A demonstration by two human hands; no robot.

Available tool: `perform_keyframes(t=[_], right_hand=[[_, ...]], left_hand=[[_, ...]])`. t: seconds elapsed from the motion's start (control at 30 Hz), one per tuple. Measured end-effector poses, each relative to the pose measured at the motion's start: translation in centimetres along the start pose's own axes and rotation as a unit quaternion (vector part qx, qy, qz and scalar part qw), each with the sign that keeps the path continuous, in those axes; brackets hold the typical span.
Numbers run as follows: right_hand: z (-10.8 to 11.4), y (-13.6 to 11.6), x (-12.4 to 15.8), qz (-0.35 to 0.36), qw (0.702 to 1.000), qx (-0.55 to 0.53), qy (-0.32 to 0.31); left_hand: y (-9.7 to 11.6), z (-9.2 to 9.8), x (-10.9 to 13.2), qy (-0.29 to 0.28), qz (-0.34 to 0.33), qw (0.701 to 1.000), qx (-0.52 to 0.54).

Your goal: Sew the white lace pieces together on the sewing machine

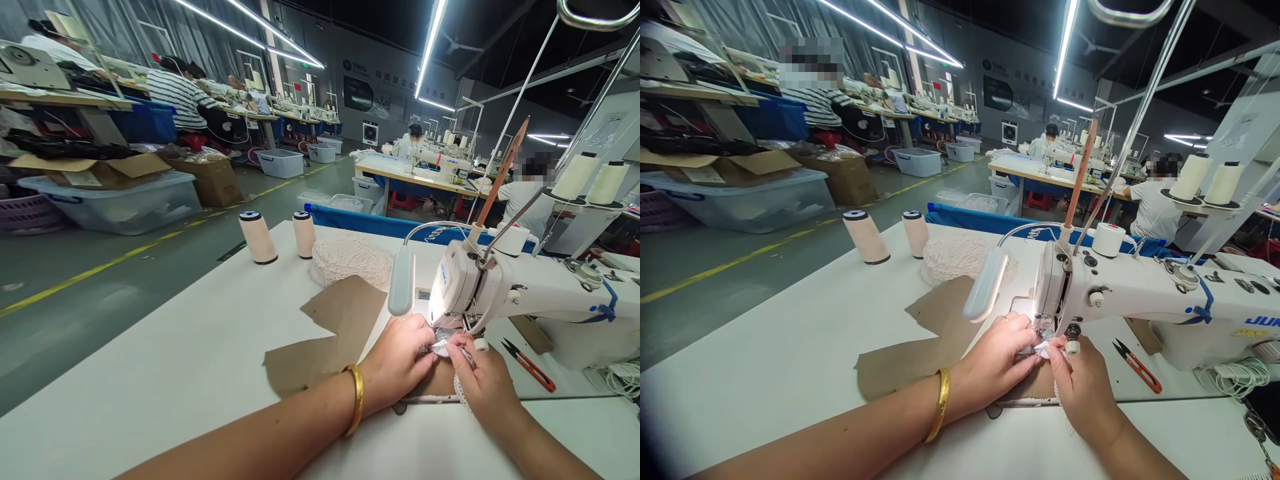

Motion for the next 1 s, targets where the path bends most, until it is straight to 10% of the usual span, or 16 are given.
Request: perform_keyframes(t=[0.47,1.0], right_hand=[[1.0,-0.9,0.5,0.182,0.962,0.103,-0.175],[1.3,-0.7,0.9,0.157,0.958,0.124,-0.207]], left_hand=[[1.2,0.6,1.6,-0.031,-0.107,0.993,-0.046],[2.1,1.1,2.2,-0.036,-0.12,0.988,-0.092]])
Point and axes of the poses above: each hand's wrist, its own x-axis away from the middle knuckle, its own z-axis out of the back of the hand, y = z × x, the point moved 2 cm from there along -x, towards the middle knuckle, and after that the axes turned 11 degrees about -z, right-handed, at the moved point
